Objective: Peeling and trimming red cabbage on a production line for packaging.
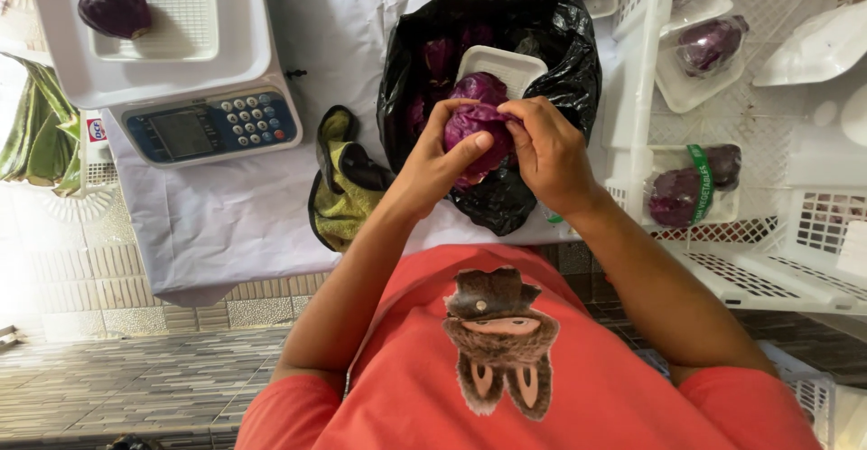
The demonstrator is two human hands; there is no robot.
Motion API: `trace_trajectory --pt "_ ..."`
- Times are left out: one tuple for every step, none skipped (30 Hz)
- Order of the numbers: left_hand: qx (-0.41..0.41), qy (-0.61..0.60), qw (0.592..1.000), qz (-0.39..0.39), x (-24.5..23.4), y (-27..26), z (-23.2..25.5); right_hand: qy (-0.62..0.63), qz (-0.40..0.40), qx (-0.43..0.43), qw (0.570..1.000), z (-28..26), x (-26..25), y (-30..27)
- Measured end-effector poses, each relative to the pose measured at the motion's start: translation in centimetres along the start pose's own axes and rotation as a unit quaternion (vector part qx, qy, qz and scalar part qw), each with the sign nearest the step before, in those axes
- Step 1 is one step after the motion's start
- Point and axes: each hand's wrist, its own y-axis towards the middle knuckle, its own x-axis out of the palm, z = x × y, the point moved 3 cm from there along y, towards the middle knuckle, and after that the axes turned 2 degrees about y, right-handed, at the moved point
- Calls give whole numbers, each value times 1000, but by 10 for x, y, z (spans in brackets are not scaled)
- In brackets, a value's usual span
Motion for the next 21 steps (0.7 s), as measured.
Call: trace_trajectory --pt "-1 0 1000 -1 1 1 0 0 0 2 1000 1 -1 0" --pt "6 8 1000 -1 3 2 1 -1 12 8 1000 2 -2 0" --pt "13 16 1000 -2 5 2 1 -3 24 14 1000 2 -4 0" --pt "13 16 1000 -3 6 2 3 -3 24 15 1000 5 -5 0" --pt "17 18 1000 -7 8 3 5 -10 29 19 999 7 -6 0" --pt "21 21 999 -11 9 3 7 -16 34 21 999 10 -7 0" --pt "21 21 999 -11 8 3 5 -16 34 22 999 7 -9 2" --pt "32 25 999 -15 7 4 4 -3 35 30 999 5 -11 4" --pt "44 29 998 -19 6 5 3 9 37 38 999 4 -13 6" --pt "43 29 998 -18 4 5 1 10 37 38 999 2 -15 8" --pt "53 34 998 -24 3 5 -1 20 35 47 998 0 -16 9" --pt "62 39 997 -30 2 6 -4 29 33 56 997 -1 -17 11" --pt "62 39 997 -30 3 6 -3 29 33 56 997 2 -17 10" --pt "73 53 995 -37 3 6 -2 64 39 81 994 6 -17 9" --pt "84 67 993 -45 4 5 -1 100 45 105 988 10 -16 8" --pt "83 68 993 -45 4 4 0 100 45 106 988 13 -18 9" --pt "88 62 993 -53 4 3 1 143 49 136 979 17 -19 9" --pt "92 55 992 -63 5 2 2 184 53 167 967 21 -22 9" --pt "91 54 992 -66 3 6 -3 181 54 169 967 24 -21 7" --pt "109 46 989 -85 2 9 -6 242 61 206 946 28 -18 5" --pt "127 37 986 -104 0 11 -10 301 66 242 920 32 -15 4"
